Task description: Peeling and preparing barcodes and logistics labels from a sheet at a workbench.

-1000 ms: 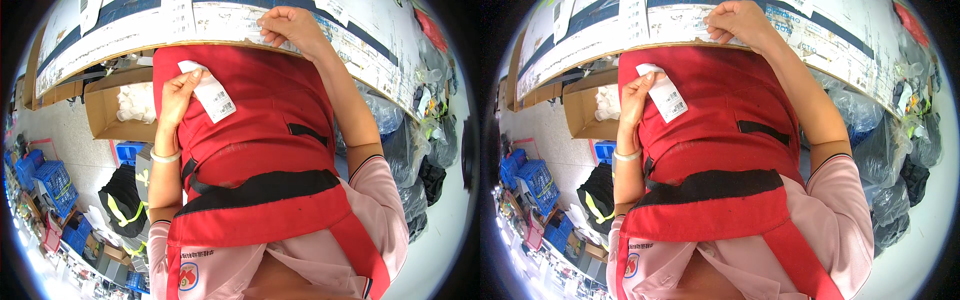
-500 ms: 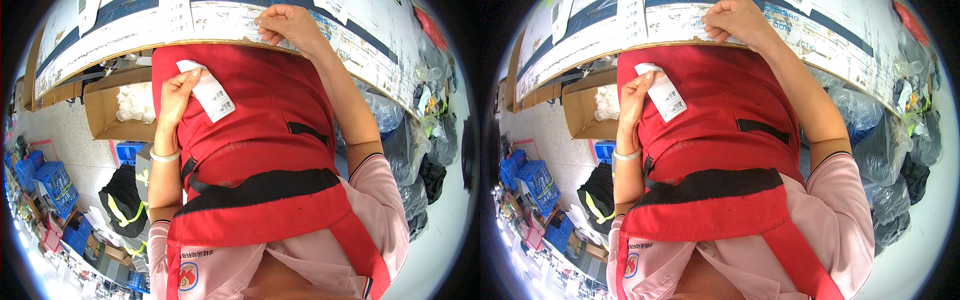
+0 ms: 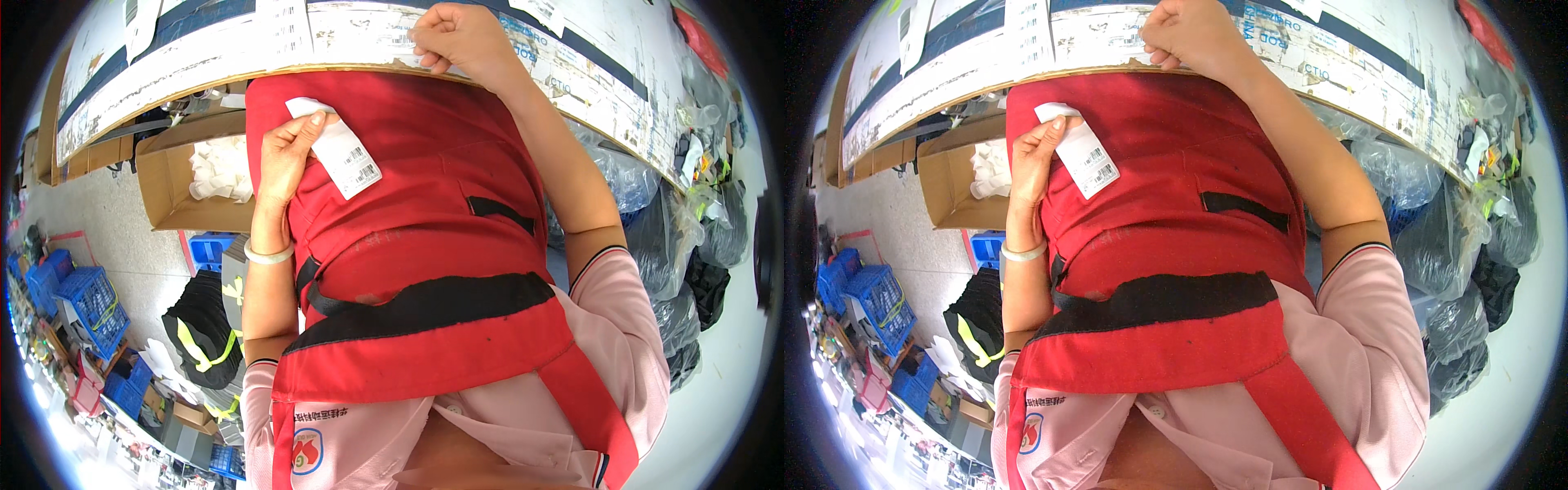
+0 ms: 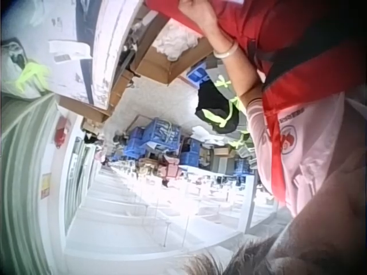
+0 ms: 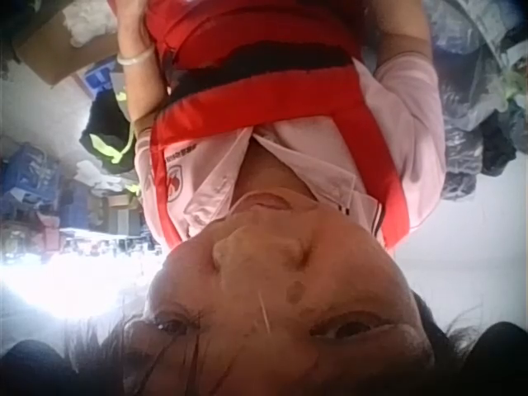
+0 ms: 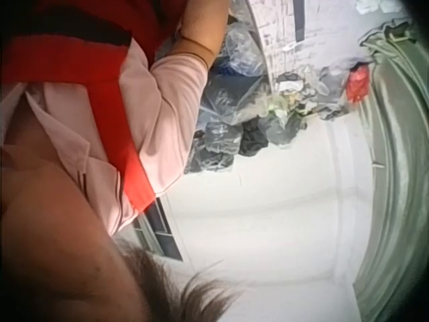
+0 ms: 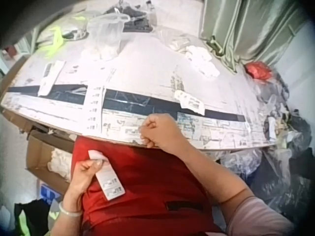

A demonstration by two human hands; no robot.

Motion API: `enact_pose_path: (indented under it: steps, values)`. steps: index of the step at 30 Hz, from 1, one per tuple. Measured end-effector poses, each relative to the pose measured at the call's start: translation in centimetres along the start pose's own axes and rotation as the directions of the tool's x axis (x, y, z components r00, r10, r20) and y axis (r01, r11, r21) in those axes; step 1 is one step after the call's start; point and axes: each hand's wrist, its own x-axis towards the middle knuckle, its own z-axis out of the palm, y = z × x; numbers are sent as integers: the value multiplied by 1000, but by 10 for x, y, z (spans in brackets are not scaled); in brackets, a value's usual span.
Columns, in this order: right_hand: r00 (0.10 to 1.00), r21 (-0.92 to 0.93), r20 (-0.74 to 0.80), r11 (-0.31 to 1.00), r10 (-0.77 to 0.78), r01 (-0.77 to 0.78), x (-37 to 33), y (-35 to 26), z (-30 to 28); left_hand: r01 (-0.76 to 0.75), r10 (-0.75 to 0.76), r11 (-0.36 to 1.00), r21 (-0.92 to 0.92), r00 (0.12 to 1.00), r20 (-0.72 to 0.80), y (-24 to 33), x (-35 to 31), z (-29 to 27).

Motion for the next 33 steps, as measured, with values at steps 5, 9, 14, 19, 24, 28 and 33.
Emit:
enact_pose_path:
  steps: [5, 9, 14, 19, 24, 28, 33]
  values:
    - [999, -63, -11, 998, -32, 32, -2, -5, 3, -13, 13, 1000, 14, 1000, 1, 2, -1, 0]
    - [998, -46, 4, 997, -69, 69, -4, 4, -5, 2, -2, 1000, 1, 1000, 18, 1, 0, 1]
    - [992, -21, -37, 992, -122, 122, -18, 8, -29, -21, 21, 999, -38, 1000, -6, -5, 0, -2]
    - [914, -103, -338, 974, -224, 200, -2, 30, -109, 1, -2, 986, -165, 1000, -5, -4, -9, -14]
    - [823, -440, -551, 886, -139, -145, 18, 81, -173, 13, 20, 971, -237, 990, 139, 16, -10, -3]
    - [680, -708, -648, 600, -342, -373, 24, 94, -181, 86, -70, 986, -146, 992, 110, 21, -20, 10]
    - [881, -468, -349, 874, -320, 132, -24, 36, -65, 84, -73, 984, -156, 994, 77, 23, -32, 14]
